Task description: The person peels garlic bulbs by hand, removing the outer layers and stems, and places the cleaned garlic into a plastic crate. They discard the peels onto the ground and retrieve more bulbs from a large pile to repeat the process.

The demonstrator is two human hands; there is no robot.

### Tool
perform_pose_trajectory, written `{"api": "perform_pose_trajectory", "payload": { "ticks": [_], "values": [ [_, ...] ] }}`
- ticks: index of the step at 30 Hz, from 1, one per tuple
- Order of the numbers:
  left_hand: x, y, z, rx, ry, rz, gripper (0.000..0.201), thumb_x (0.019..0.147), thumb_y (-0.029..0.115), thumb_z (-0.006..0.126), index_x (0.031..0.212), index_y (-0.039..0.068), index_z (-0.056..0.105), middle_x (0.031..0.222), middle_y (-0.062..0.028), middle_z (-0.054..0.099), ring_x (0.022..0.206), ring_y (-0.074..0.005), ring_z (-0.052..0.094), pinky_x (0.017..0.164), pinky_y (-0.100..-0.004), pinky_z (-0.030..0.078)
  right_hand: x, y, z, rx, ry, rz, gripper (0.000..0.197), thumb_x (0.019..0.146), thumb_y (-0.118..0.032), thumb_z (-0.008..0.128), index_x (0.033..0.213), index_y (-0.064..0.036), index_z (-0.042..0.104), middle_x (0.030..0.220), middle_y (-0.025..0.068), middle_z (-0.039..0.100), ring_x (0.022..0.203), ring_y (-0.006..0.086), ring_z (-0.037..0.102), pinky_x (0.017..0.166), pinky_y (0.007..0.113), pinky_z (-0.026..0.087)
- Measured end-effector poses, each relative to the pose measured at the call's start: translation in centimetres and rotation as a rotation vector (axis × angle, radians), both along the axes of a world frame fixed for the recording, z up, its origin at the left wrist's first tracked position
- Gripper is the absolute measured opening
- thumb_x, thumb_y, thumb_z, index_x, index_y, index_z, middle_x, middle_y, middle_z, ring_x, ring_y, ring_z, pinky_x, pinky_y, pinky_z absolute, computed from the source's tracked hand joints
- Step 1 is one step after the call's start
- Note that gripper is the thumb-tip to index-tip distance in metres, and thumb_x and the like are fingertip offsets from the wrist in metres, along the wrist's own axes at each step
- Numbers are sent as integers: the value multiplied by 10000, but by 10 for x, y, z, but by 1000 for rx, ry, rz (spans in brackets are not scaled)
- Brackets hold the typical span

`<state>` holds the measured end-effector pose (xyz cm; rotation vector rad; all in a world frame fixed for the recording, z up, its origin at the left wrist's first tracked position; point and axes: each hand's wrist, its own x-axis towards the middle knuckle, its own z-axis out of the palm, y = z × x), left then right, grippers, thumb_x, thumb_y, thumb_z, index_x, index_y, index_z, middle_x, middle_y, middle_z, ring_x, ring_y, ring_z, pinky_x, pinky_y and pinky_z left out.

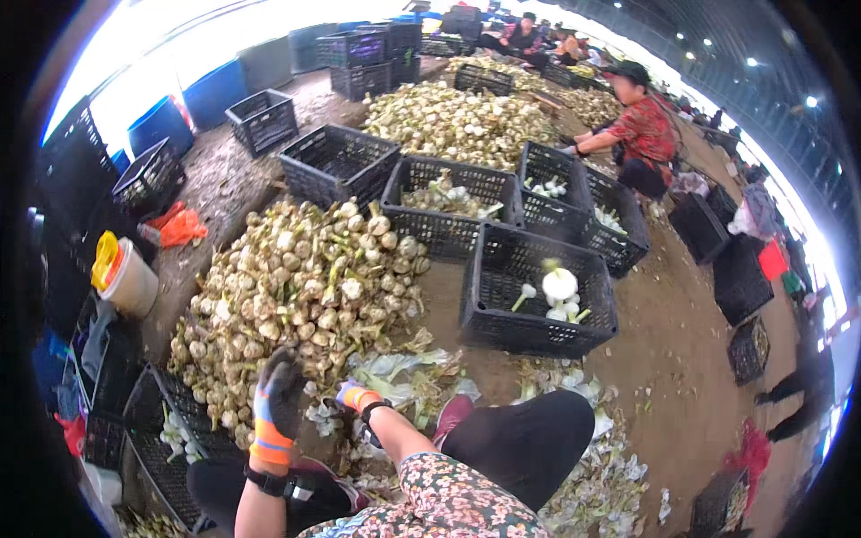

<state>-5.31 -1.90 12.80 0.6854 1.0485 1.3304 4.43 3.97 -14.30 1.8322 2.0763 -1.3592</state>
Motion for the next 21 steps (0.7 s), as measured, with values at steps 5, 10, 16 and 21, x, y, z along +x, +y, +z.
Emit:
{"api": "perform_pose_trajectory", "payload": {
  "ticks": [5, 10, 16, 21],
  "values": [
    [6, 17, -48, -62, -41, -13, 441, 876, 180, 601, 1285, 77, 471, 1142, -57, 556, 979, -170, 549, 815, -330, 487, 45, 2, -10, 186, -239, 459, 320, 863, -179, 460, 1129, -106, 621, 1156, 117, 621, 1070, 272, 590, 862, 372, 483],
    [-85, -3, -100, -233, 201, 200, 502, 895, 207, 584, 1345, 87, 397, 1222, -106, 518, 1059, -239, 532, 796, -395, 505, 27, -30, 154, 566, -47, 415, 389, 865, -166, 487, 1240, -94, 563, 1144, 84, 621, 1123, 228, 557, 936, 341, 445],
    [3, 7, -27, -118, -370, -303, 448, 915, 185, 572, 1316, 85, 398, 1198, -103, 541, 1053, -251, 572, 851, -436, 520, 81, -8, 232, 195, 1260, -326, 277, 899, -161, 515, 1055, 26, 648, 1013, 93, 671, 961, 171, 613, 868, 305, 471],
    [19, 0, 1, 34, -239, -144, 528, 780, -35, 665, 1224, 69, 399, 1114, -90, 550, 1000, -196, 579, 829, -349, 531, 86, -23, 269, 30, 1470, -484, 164, 880, -96, 558, 993, 7, 620, 948, 77, 647, 896, 160, 595, 850, 273, 451]
  ]
}}
